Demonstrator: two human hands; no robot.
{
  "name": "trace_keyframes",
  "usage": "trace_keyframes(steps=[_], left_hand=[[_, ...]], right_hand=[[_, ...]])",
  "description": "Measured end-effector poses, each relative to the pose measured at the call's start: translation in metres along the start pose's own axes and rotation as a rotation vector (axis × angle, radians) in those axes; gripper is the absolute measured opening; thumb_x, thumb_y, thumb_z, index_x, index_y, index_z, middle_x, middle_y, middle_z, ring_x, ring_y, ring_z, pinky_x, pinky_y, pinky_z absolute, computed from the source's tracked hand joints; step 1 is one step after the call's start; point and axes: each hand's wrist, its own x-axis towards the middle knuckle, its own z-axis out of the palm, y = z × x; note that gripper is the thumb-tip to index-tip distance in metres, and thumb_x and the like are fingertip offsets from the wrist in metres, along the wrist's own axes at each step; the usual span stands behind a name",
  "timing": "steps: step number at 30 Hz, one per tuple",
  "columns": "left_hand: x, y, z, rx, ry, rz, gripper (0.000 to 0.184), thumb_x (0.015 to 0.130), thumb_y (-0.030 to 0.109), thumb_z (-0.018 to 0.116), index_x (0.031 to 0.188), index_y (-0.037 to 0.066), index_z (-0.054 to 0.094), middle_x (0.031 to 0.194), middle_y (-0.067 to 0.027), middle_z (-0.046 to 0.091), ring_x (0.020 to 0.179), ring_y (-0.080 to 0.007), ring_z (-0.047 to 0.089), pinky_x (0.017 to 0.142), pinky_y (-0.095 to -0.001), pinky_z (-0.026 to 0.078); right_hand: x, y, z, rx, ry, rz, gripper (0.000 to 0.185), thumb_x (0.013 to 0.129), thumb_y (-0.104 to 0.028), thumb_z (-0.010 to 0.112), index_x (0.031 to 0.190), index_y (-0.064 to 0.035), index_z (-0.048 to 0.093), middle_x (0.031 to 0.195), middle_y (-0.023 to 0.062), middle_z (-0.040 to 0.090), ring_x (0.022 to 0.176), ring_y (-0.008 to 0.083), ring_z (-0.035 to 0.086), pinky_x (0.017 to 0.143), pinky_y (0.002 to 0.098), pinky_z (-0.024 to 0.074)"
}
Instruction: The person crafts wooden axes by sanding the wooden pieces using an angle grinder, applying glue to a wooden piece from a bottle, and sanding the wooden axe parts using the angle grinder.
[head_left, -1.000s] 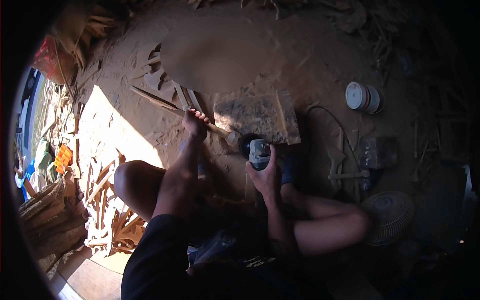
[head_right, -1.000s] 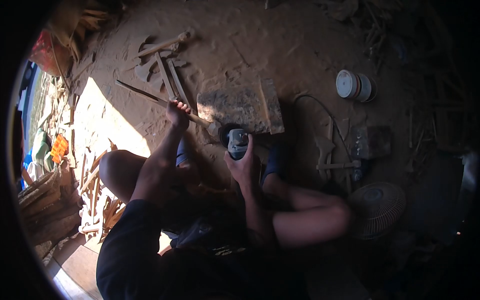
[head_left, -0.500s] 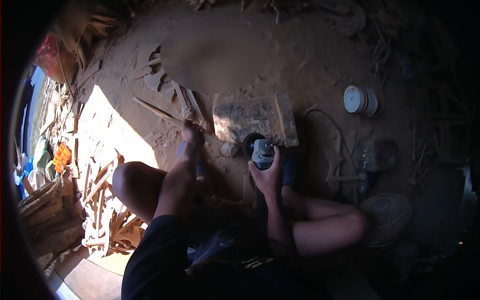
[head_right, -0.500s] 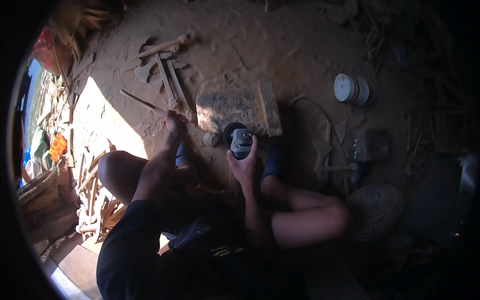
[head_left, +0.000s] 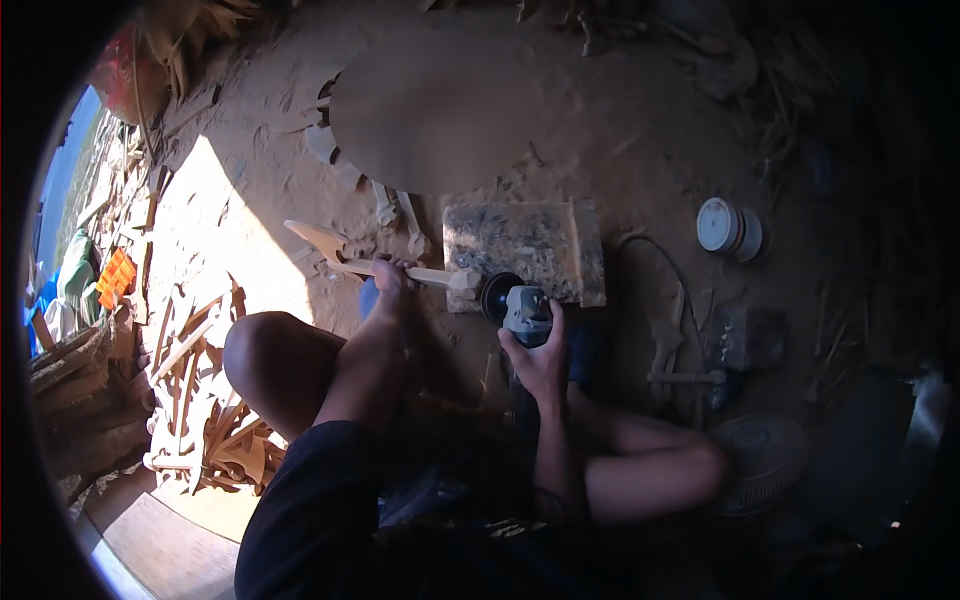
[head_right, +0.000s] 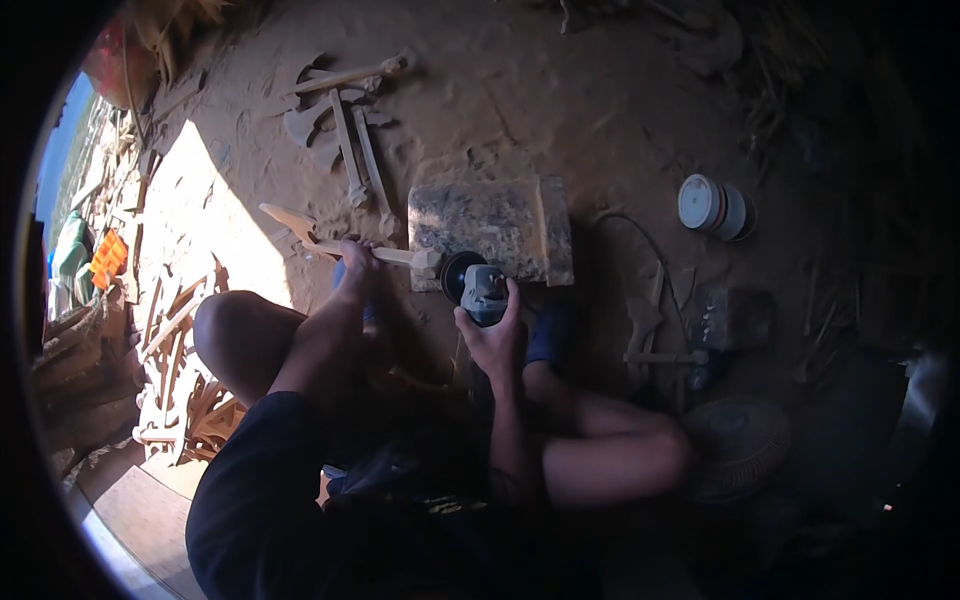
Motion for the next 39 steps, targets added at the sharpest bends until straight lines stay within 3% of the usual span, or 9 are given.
trace_keyframes(steps=[2, 5, 23, 26, 29, 32, 35, 38, 39], left_hand=[[0.000, -0.001, -0.009, -0.065, -0.029, 0.005, 0.013, 0.092, 0.019, 0.046, 0.091, 0.011, 0.036, 0.068, -0.0004, 0.030, 0.051, -0.0137, 0.032, 0.044, -0.0291, 0.036], [0.001, 0.000, -0.011, -0.077, -0.050, -0.040, 0.014, 0.091, 0.020, 0.048, 0.090, 0.011, 0.037, 0.067, -0.0005, 0.031, 0.051, -0.0138, 0.032, 0.044, -0.0296, 0.036], [-0.005, -0.001, -0.005, -0.083, 0.025, -0.029, 0.016, 0.092, 0.019, 0.047, 0.084, 0.013, 0.035, 0.066, -0.0002, 0.033, 0.048, -0.0133, 0.033, 0.042, -0.0284, 0.035], [-0.013, 0.000, -0.003, -0.120, -0.002, -0.045, 0.018, 0.093, 0.020, 0.046, 0.083, 0.013, 0.033, 0.066, -0.0002, 0.033, 0.049, -0.0128, 0.032, 0.042, -0.0285, 0.035], [-0.004, 0.003, -0.002, -0.058, 0.016, -0.058, 0.017, 0.094, 0.021, 0.049, 0.086, 0.012, 0.038, 0.066, -0.0007, 0.035, 0.048, -0.0144, 0.035, 0.043, -0.0307, 0.040], [-0.022, 0.000, 0.015, 0.117, 0.166, 0.029, 0.023, 0.094, 0.026, 0.058, 0.088, 0.007, 0.046, 0.067, -0.0031, 0.047, 0.051, -0.0193, 0.050, 0.048, -0.0374, 0.049], [-0.021, 0.005, 0.001, 0.932, 0.266, 0.211, 0.031, 0.091, 0.031, 0.068, 0.089, 0.004, 0.053, 0.072, -0.0081, 0.059, 0.063, -0.0254, 0.065, 0.057, -0.0415, 0.055], [-0.030, 0.001, 0.008, 0.912, 0.058, 0.130, 0.034, 0.091, 0.031, 0.070, 0.081, 0.003, 0.054, 0.077, -0.0119, 0.064, 0.077, -0.0277, 0.071, 0.063, -0.0406, 0.058], [-0.019, 0.001, 0.008, 0.691, -0.003, 0.089, 0.032, 0.091, 0.030, 0.068, 0.080, 0.003, 0.053, 0.073, -0.0097, 0.060, 0.072, -0.0261, 0.067, 0.060, -0.0387, 0.056]], right_hand=[[0.008, 0.006, 0.004, 0.050, -0.020, -0.030, 0.092, 0.075, -0.033, 0.088, 0.145, 0.0023, 0.039, 0.124, 0.0226, 0.062, 0.113, 0.0292, 0.063, 0.099, 0.0397, 0.0485], [0.016, 0.010, 0.009, 0.055, -0.017, -0.067, 0.095, 0.073, -0.037, 0.086, 0.145, 0.0035, 0.039, 0.125, 0.0291, 0.063, 0.115, 0.0392, 0.065, 0.097, 0.0436, 0.0513], [0.030, -0.008, 0.014, -0.003, -0.070, -0.020, 0.096, 0.072, -0.033, 0.085, 0.148, -0.0009, 0.038, 0.133, 0.0259, 0.060, 0.119, 0.0368, 0.063, 0.100, 0.0433, 0.0499], [0.028, -0.010, 0.016, -0.126, 0.006, -0.028, 0.095, 0.072, -0.033, 0.085, 0.148, -0.0007, 0.037, 0.131, 0.0255, 0.061, 0.118, 0.0362, 0.064, 0.099, 0.0432, 0.0505], [0.027, -0.016, 0.007, 0.006, 0.014, 0.105, 0.093, 0.073, -0.029, 0.086, 0.146, 0.0038, 0.039, 0.131, 0.0242, 0.059, 0.119, 0.0316, 0.060, 0.103, 0.0396, 0.0469], [0.021, -0.015, -0.002, -0.034, 0.070, 0.092, 0.093, 0.073, -0.031, 0.087, 0.145, 0.0039, 0.040, 0.133, 0.0256, 0.058, 0.122, 0.0333, 0.059, 0.104, 0.0403, 0.0460], [0.014, -0.020, -0.010, 0.005, 0.071, 0.092, 0.094, 0.072, -0.031, 0.088, 0.145, 0.0040, 0.041, 0.135, 0.0264, 0.057, 0.125, 0.0344, 0.058, 0.106, 0.0411, 0.0449], [0.010, -0.018, -0.013, 0.023, 0.109, 0.086, 0.095, 0.073, -0.031, 0.088, 0.147, 0.0033, 0.039, 0.135, 0.0243, 0.057, 0.124, 0.0333, 0.057, 0.106, 0.0413, 0.0446], [0.010, -0.016, -0.011, 0.047, 0.122, 0.078, 0.095, 0.073, -0.031, 0.088, 0.147, 0.0029, 0.038, 0.135, 0.0238, 0.057, 0.124, 0.0329, 0.057, 0.106, 0.0411, 0.0447]])
